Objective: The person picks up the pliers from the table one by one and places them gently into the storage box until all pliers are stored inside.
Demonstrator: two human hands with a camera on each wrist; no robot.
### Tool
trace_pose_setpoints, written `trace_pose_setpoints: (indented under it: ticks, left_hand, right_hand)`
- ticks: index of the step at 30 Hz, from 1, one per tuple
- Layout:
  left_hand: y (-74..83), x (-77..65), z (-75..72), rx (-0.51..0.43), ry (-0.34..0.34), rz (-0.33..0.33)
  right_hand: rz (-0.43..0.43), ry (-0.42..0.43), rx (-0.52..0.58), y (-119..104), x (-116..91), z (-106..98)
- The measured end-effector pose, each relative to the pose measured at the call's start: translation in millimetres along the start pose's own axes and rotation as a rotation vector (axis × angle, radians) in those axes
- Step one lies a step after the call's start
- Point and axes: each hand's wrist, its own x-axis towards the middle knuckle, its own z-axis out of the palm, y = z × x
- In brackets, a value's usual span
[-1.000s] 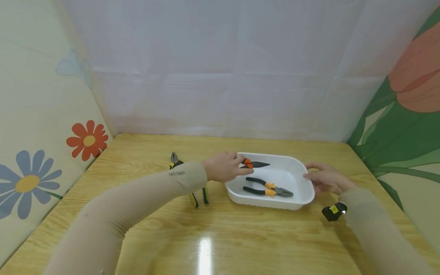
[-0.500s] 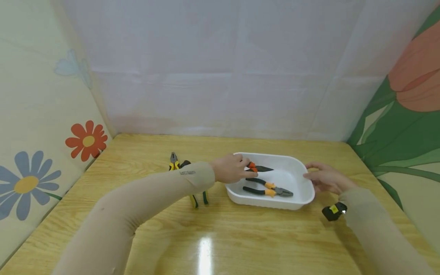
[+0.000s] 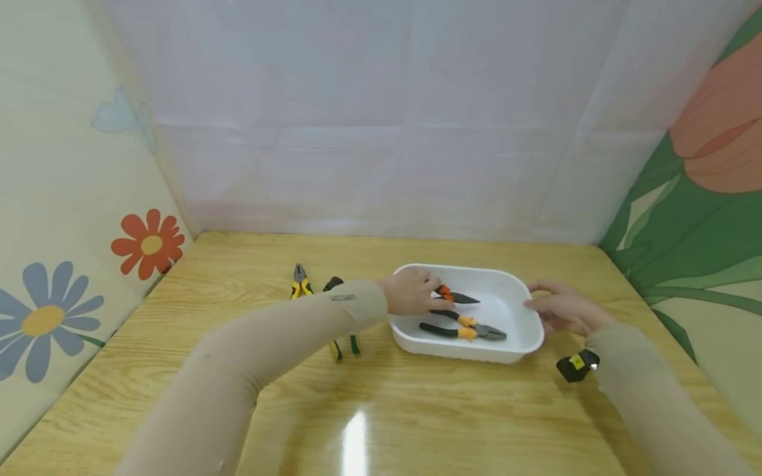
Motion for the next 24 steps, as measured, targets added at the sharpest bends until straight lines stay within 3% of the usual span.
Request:
trace_pose_setpoints:
  ticks: [8,12,24]
  left_hand:
    - [6.0,13.9,-3.4,-0.017,-0.127,0.009]
    - [7.8,17.4,-1.9,-0.016,-0.134,-0.009]
    - [10.9,26.6,14.3,-0.177,-0.122,-0.037]
  right_hand:
    - [-0.006,0.010,-0.008,0,0,0]
    - [-0.008,0.012,-0.001,1,1,0]
    - [0.003,0.024,-0.014,-1,-1,1]
